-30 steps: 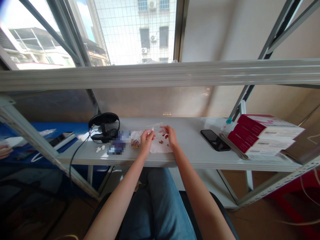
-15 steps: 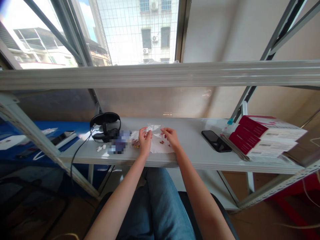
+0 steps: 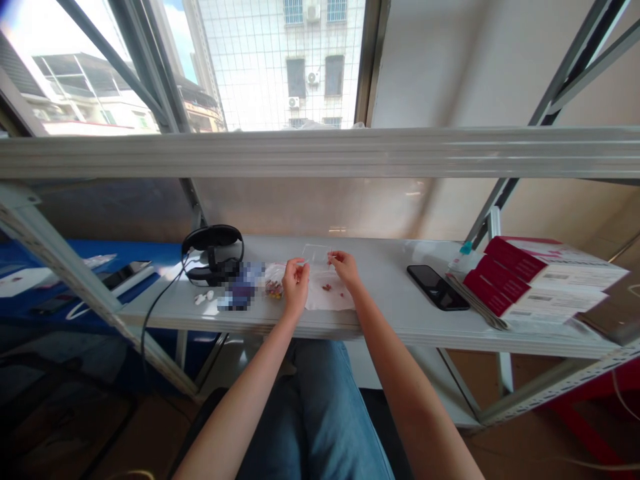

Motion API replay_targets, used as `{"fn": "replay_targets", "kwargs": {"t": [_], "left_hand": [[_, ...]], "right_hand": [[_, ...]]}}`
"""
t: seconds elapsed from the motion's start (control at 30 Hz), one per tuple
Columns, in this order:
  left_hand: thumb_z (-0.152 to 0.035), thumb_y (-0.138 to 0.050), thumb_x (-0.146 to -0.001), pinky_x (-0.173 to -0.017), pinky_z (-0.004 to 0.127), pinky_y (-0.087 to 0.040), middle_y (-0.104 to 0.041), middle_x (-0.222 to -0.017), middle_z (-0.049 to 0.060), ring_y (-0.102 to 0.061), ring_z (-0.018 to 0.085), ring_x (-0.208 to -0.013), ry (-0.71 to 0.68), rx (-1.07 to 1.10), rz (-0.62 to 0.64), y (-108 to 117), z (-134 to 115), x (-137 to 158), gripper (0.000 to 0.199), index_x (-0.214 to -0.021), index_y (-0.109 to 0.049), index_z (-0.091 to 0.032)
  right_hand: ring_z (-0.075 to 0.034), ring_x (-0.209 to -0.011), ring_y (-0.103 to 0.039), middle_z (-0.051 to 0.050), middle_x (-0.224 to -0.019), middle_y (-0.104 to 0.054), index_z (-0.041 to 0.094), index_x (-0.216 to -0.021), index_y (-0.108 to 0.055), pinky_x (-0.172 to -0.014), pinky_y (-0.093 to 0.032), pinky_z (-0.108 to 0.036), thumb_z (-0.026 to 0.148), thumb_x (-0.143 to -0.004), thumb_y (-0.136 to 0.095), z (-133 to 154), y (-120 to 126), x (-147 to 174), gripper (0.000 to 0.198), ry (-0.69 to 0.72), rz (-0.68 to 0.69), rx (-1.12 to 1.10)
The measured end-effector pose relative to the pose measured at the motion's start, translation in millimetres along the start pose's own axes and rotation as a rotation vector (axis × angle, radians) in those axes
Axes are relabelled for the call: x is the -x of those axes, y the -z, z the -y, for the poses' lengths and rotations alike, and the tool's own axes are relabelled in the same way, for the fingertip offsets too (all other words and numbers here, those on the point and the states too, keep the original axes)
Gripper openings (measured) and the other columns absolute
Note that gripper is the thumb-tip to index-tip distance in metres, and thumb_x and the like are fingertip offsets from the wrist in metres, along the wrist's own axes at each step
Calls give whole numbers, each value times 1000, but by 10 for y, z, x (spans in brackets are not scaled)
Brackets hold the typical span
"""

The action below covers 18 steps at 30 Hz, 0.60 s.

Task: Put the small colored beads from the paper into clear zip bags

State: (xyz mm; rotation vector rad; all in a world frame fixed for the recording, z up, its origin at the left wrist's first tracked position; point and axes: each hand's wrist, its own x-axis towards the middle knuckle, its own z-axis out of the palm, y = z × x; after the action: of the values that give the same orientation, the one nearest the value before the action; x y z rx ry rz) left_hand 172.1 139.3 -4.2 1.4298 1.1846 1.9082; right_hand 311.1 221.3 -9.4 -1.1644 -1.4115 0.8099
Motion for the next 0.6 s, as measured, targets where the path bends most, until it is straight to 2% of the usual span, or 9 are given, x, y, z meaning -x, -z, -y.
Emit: {"fn": "replay_targets", "kwargs": {"t": [0.17, 0.37, 0.5, 0.6], "left_hand": [[-36, -50, -82, -54, 20, -38, -47, -61, -4, -47, 9, -55, 15, 16, 1, -12, 20, -2, 19, -90, -52, -19], [-34, -50, -82, -55, 20, -38, -48, -61, -4, -49, 10, -56, 19, 8, 14, -16, 28, 4, 17, -90, -52, -19], [-33, -50, -82, -57, 21, -39, -51, -64, -3, -50, 10, -58, 24, -13, -3, -3, 21, 5, 17, -91, -52, -19], [-34, -49, -83, -60, 22, -41, -55, -75, 1, -51, 10, -64, -8, -55, -63, 15, -4, 6, 18, -92, -52, -19]], "right_hand": [[-14, -57, -53, -3, -60, -61, 15, -77, -64, -51, -37, -25, 40, -62, -59, 5, -96, -70, 29, -8, 25, 24], [-8, -48, -41, -1, -65, -60, 16, -81, -63, -43, -28, -22, 40, -61, -58, 213, -64, 69, 31, -96, 55, -88], [-6, -44, -32, 4, -58, -50, 18, -80, -62, -40, -24, -21, 42, -63, -59, 237, 59, 165, 30, -128, 32, -214], [-6, -43, -29, 6, -50, -39, 19, -79, -61, -39, -21, -21, 44, -64, -60, 190, 140, 207, 29, -112, 63, -267]]}}
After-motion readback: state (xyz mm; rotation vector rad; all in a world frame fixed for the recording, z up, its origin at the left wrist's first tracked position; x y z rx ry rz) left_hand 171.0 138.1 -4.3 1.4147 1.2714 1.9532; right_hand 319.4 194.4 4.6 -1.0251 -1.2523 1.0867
